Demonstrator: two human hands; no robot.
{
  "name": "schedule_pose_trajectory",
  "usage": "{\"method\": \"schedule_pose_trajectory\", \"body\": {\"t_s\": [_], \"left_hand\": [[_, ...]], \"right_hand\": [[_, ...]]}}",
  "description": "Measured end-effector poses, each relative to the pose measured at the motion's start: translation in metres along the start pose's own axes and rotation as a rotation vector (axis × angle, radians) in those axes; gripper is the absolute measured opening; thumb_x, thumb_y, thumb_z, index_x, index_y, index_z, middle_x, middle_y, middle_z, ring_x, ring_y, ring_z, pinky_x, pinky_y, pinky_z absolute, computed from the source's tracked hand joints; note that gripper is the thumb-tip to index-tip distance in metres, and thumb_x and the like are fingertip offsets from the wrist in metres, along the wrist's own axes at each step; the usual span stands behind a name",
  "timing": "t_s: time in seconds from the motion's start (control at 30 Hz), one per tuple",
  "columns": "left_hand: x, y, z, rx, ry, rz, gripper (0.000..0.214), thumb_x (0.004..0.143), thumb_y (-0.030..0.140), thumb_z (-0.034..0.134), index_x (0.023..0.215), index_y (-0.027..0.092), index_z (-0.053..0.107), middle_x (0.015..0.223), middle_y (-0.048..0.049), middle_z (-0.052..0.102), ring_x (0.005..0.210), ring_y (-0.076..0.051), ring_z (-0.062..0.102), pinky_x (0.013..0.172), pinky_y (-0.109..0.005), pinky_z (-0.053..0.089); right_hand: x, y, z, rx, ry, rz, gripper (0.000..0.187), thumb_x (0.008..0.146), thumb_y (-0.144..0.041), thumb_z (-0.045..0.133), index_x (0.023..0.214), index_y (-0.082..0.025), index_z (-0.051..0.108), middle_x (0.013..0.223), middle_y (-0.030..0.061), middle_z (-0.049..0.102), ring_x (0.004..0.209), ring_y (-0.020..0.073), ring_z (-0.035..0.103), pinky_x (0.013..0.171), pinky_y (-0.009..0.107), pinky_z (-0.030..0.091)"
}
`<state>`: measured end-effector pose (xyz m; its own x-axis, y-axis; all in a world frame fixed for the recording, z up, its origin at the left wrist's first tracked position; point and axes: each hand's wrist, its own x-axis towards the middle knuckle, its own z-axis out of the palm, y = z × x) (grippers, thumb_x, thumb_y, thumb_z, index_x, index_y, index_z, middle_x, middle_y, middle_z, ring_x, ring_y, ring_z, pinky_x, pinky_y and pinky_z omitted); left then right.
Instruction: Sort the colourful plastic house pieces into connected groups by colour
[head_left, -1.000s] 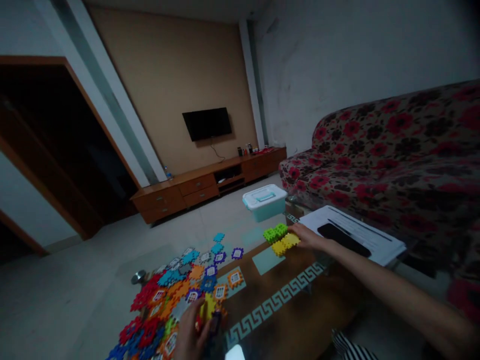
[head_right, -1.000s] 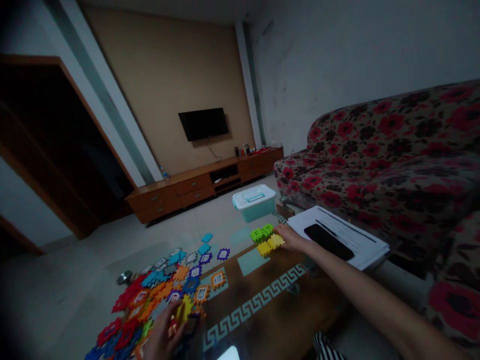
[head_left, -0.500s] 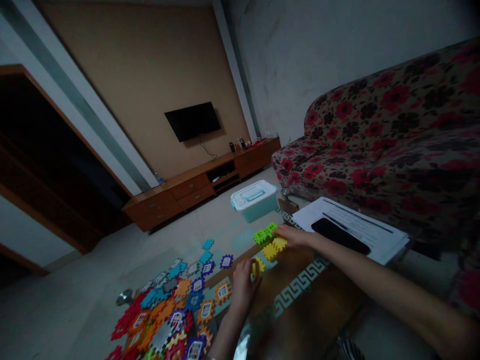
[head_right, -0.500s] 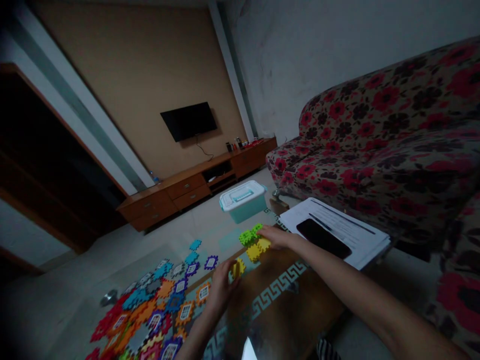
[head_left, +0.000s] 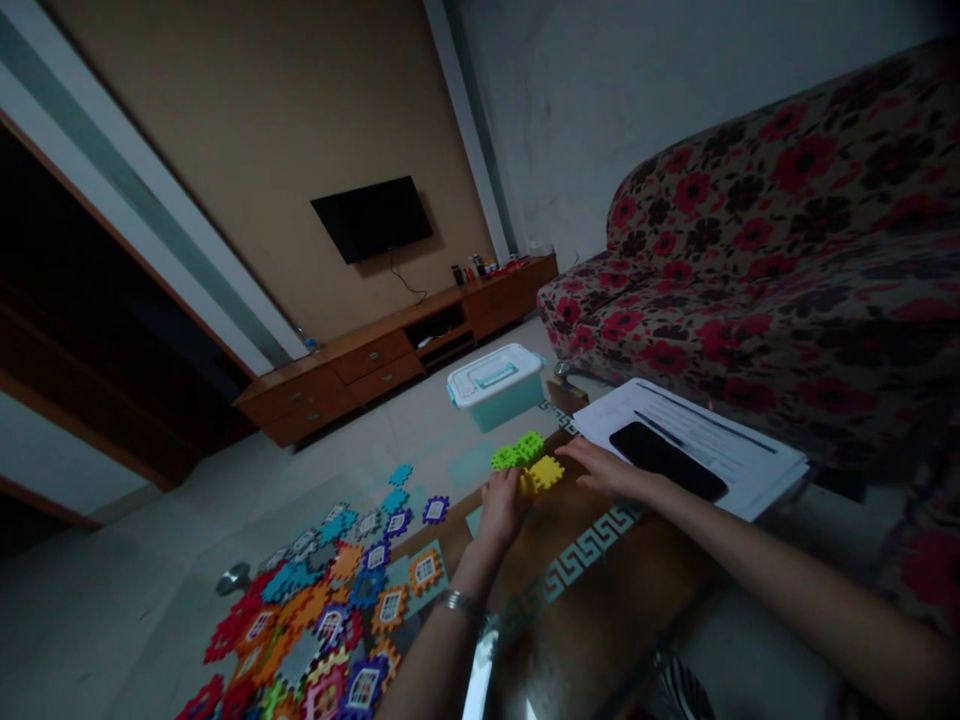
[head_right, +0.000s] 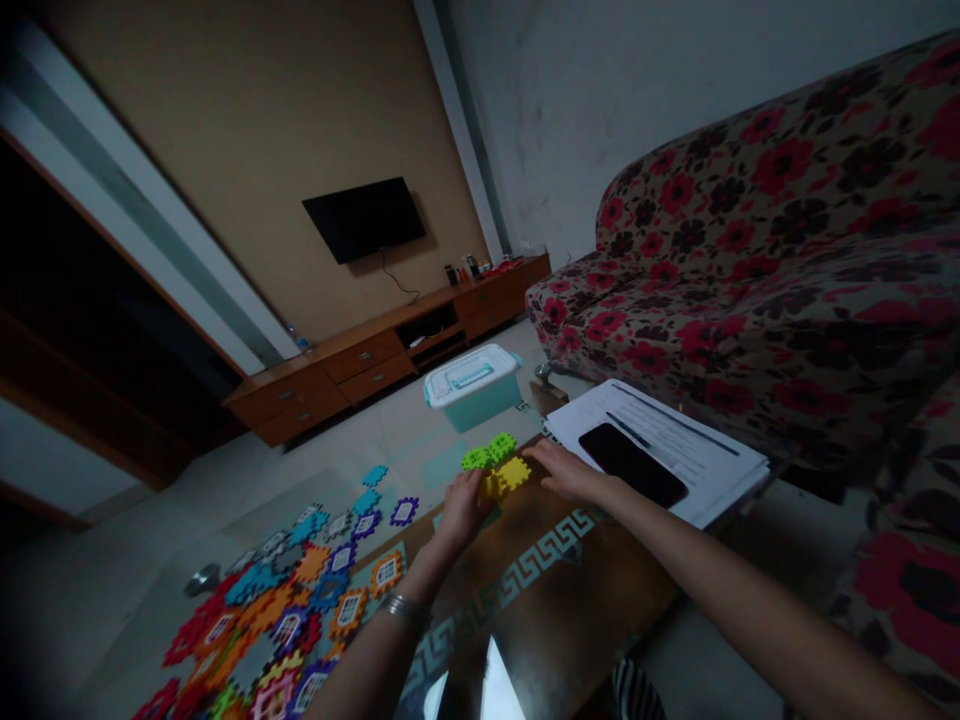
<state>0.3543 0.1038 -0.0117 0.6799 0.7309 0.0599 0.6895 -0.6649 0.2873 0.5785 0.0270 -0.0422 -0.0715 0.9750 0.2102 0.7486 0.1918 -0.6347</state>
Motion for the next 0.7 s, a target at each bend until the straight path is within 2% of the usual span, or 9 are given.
{"method": "schedule_pose_trajectory", "body": {"t_s": [0.2, 0.33, 0.43, 0.5, 0.6, 0.7], "left_hand": [[0.004, 0.004, 0.0, -0.021, -0.04, -0.003, 0.034, 0.083, 0.021, 0.058, 0.116, 0.018, 0.056, 0.121, -0.0111, 0.061, 0.115, -0.026, 0.051, 0.097, -0.04, 0.038], [-0.015, -0.007, -0.013, -0.05, 0.024, -0.019, 0.039, 0.083, 0.019, 0.059, 0.122, 0.02, 0.053, 0.128, -0.0101, 0.057, 0.119, -0.025, 0.048, 0.101, -0.04, 0.036], [-0.052, -0.025, -0.026, -0.071, 0.097, -0.06, 0.041, 0.083, 0.014, 0.056, 0.123, 0.022, 0.053, 0.129, -0.0086, 0.056, 0.121, -0.023, 0.048, 0.103, -0.039, 0.036], [-0.086, -0.041, -0.032, -0.083, 0.142, -0.097, 0.043, 0.081, 0.011, 0.056, 0.123, 0.023, 0.053, 0.128, -0.0083, 0.056, 0.121, -0.022, 0.048, 0.103, -0.039, 0.038], [-0.142, -0.073, -0.039, -0.094, 0.214, -0.189, 0.043, 0.078, 0.008, 0.054, 0.118, 0.022, 0.057, 0.124, -0.0081, 0.059, 0.119, -0.023, 0.051, 0.101, -0.04, 0.04], [-0.194, -0.108, -0.048, -0.041, 0.251, -0.36, 0.047, 0.075, 0.002, 0.048, 0.115, 0.021, 0.06, 0.125, -0.0083, 0.06, 0.121, -0.023, 0.05, 0.102, -0.04, 0.038]], "right_hand": [[-0.012, 0.009, 0.008, -0.006, -0.013, 0.056, 0.063, 0.071, -0.006, 0.054, 0.132, -0.018, 0.051, 0.128, 0.0112, 0.053, 0.122, 0.0259, 0.048, 0.108, 0.041, 0.034], [-0.019, 0.013, 0.013, -0.035, 0.0, 0.016, 0.056, 0.075, -0.01, 0.052, 0.131, -0.017, 0.052, 0.127, 0.0125, 0.053, 0.122, 0.0249, 0.049, 0.108, 0.04, 0.034], [-0.019, 0.003, 0.023, -0.051, 0.051, -0.009, 0.049, 0.079, -0.013, 0.049, 0.128, -0.018, 0.054, 0.124, 0.0136, 0.055, 0.117, 0.0248, 0.053, 0.104, 0.04, 0.039], [-0.014, -0.014, 0.035, -0.047, 0.07, -0.035, 0.045, 0.081, -0.014, 0.047, 0.124, -0.019, 0.057, 0.122, 0.0129, 0.057, 0.115, 0.0246, 0.054, 0.102, 0.04, 0.041], [-0.004, -0.06, 0.064, -0.015, 0.026, -0.103, 0.042, 0.08, -0.011, 0.047, 0.119, -0.019, 0.06, 0.119, 0.0115, 0.06, 0.114, 0.0237, 0.055, 0.101, 0.04, 0.041], [0.005, -0.121, 0.105, 0.036, -0.109, -0.172, 0.042, 0.078, -0.007, 0.048, 0.116, -0.019, 0.061, 0.114, 0.01, 0.062, 0.11, 0.0225, 0.056, 0.099, 0.039, 0.042]]}}
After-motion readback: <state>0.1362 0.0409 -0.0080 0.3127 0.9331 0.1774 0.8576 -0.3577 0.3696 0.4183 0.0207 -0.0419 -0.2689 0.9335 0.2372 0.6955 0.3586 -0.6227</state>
